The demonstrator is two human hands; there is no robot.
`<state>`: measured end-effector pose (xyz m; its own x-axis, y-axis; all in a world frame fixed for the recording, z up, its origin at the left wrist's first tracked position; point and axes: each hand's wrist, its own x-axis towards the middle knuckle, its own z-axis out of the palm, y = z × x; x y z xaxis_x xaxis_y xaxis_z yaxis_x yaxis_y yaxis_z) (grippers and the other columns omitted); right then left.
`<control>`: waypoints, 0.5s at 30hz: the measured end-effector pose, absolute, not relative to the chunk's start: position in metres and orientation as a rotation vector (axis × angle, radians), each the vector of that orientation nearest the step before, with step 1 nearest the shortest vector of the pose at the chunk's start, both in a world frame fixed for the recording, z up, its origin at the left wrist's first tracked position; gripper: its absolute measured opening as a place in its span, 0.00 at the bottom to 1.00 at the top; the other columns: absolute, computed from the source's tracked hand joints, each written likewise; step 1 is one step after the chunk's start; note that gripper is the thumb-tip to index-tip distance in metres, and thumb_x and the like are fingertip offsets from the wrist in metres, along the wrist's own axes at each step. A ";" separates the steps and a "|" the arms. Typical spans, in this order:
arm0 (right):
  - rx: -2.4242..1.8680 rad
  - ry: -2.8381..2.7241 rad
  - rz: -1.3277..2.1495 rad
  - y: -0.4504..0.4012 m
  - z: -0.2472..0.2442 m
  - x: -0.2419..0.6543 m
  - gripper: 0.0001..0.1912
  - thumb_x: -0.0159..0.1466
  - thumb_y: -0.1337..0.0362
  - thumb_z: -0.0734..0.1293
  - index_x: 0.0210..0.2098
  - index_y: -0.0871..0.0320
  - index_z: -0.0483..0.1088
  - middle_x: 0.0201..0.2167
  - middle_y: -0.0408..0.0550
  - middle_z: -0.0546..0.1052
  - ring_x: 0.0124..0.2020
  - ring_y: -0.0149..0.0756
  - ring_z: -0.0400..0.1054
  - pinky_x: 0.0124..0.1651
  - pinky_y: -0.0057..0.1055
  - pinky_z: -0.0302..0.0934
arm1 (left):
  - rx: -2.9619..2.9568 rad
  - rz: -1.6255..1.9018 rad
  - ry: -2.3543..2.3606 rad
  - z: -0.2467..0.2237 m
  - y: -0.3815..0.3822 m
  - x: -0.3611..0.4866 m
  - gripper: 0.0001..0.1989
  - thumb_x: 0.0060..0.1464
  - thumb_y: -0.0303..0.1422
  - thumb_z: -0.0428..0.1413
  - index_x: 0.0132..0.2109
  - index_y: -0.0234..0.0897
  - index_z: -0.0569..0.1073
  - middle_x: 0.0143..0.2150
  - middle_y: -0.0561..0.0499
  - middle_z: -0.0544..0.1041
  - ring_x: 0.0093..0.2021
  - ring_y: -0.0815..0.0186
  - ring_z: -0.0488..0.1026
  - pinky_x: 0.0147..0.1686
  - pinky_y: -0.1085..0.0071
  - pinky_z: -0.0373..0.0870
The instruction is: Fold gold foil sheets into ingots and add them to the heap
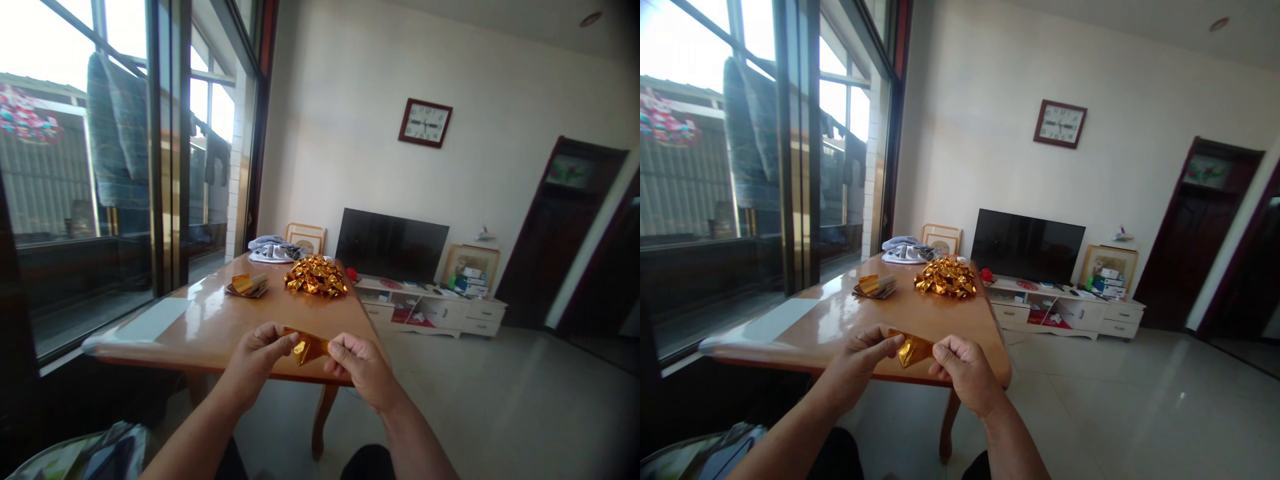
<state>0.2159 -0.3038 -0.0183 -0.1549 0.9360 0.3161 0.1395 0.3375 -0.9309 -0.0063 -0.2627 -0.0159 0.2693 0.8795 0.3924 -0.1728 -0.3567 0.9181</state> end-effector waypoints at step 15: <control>-0.991 -1.492 1.046 -0.304 -0.027 0.217 0.22 0.65 0.45 0.67 0.31 0.59 0.71 0.26 0.46 0.78 0.26 0.29 0.65 0.32 0.27 0.59 | 1.533 1.277 0.677 -0.020 -0.262 -0.009 0.16 0.60 0.42 0.57 0.29 0.35 0.75 0.28 0.51 0.73 0.33 0.65 0.68 0.38 0.71 0.64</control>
